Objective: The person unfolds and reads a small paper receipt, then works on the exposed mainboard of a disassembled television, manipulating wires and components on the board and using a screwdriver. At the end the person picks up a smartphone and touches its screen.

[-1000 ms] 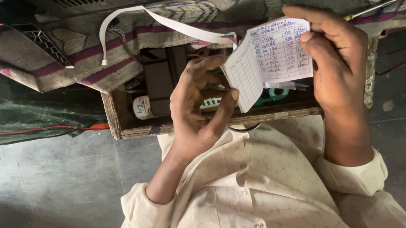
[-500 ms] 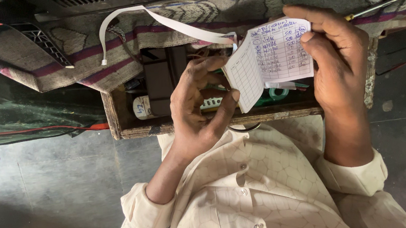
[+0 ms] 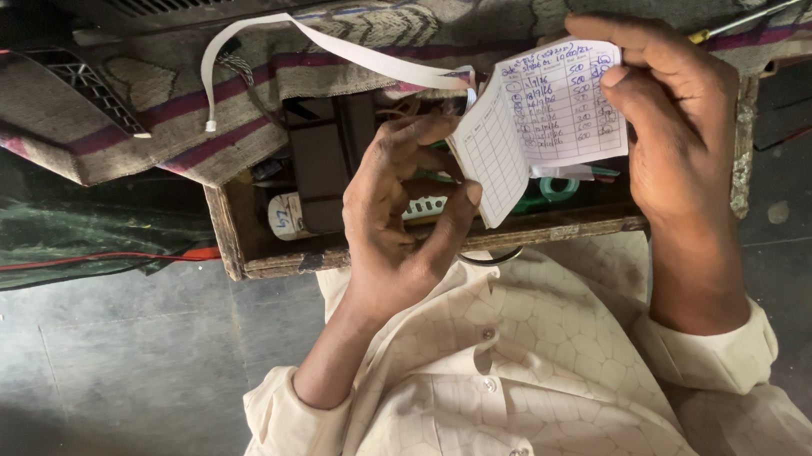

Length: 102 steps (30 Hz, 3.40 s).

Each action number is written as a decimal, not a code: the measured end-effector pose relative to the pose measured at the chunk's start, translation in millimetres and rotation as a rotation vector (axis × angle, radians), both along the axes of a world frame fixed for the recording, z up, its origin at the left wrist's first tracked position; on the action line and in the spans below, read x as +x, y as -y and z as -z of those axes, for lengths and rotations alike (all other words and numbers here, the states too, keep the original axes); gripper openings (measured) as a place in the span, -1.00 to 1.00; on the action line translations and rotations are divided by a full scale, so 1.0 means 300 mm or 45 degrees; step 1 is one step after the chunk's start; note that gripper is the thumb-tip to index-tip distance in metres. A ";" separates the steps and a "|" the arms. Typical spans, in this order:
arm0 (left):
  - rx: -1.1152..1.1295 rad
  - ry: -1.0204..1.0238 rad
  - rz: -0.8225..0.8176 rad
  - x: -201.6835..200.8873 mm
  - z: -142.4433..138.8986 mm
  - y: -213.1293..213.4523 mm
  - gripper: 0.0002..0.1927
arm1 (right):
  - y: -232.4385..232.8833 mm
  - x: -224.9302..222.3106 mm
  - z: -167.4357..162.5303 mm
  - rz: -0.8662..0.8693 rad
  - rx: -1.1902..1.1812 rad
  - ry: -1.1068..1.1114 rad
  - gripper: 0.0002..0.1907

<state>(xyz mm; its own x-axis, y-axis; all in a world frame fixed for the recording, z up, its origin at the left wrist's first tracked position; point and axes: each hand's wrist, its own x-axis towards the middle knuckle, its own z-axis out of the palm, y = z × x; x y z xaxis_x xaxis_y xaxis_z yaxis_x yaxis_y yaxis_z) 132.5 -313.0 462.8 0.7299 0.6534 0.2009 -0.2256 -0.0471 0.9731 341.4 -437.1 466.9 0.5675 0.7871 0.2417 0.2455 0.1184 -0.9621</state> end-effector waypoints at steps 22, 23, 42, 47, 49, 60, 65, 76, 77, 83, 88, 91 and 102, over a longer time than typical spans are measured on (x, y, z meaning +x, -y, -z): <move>-0.054 -0.003 -0.016 -0.012 0.139 -0.103 -0.50 | -0.118 -0.019 0.117 0.004 -0.134 0.077 -0.65; -0.048 0.005 -0.016 -0.011 0.144 -0.109 -0.50 | -0.122 -0.017 0.122 -0.013 -0.117 0.068 -0.67; -0.050 0.003 -0.005 -0.049 0.173 -0.137 -0.48 | -0.165 -0.069 0.134 -0.023 -0.130 0.055 -0.66; -0.044 0.003 0.023 -0.070 0.202 -0.155 -0.50 | -0.188 -0.097 0.145 0.006 -0.150 0.013 -0.63; -0.037 0.005 0.023 -0.076 0.213 -0.162 -0.50 | -0.194 -0.106 0.153 -0.013 -0.130 0.006 -0.63; 0.015 0.026 0.009 -0.086 0.237 -0.176 -0.53 | -0.199 -0.111 0.198 -0.055 -0.085 -0.021 -0.67; 0.009 0.034 0.028 -0.092 0.248 -0.183 -0.53 | -0.207 -0.118 0.196 -0.013 -0.116 -0.018 -0.63; 0.090 0.043 0.058 -0.104 0.262 -0.208 -0.55 | -0.220 -0.124 0.217 -0.045 -0.119 0.044 -0.65; 0.108 0.041 0.058 -0.106 0.262 -0.208 -0.54 | -0.217 -0.125 0.220 -0.041 -0.129 0.046 -0.65; 0.101 0.059 0.046 -0.109 0.268 -0.208 -0.54 | -0.212 -0.131 0.232 -0.048 -0.133 0.050 -0.66; 0.090 0.067 0.053 -0.115 0.273 -0.213 -0.54 | -0.226 -0.143 0.225 -0.027 -0.146 0.033 -0.63; 0.079 0.054 0.058 -0.121 0.271 -0.215 -0.54 | -0.236 -0.152 0.214 -0.011 -0.163 0.004 -0.62; 0.135 0.059 0.046 -0.178 0.268 -0.222 -0.57 | -0.248 -0.210 0.202 -0.007 -0.189 0.109 -0.59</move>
<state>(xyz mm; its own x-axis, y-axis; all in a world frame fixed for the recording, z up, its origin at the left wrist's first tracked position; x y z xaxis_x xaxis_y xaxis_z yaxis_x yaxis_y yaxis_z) 79.0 -246.5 382.4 0.7409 0.6001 0.3016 -0.2736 -0.1405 0.9515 278.4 -362.7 406.3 0.5453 0.8209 0.1697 0.3274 -0.0222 -0.9446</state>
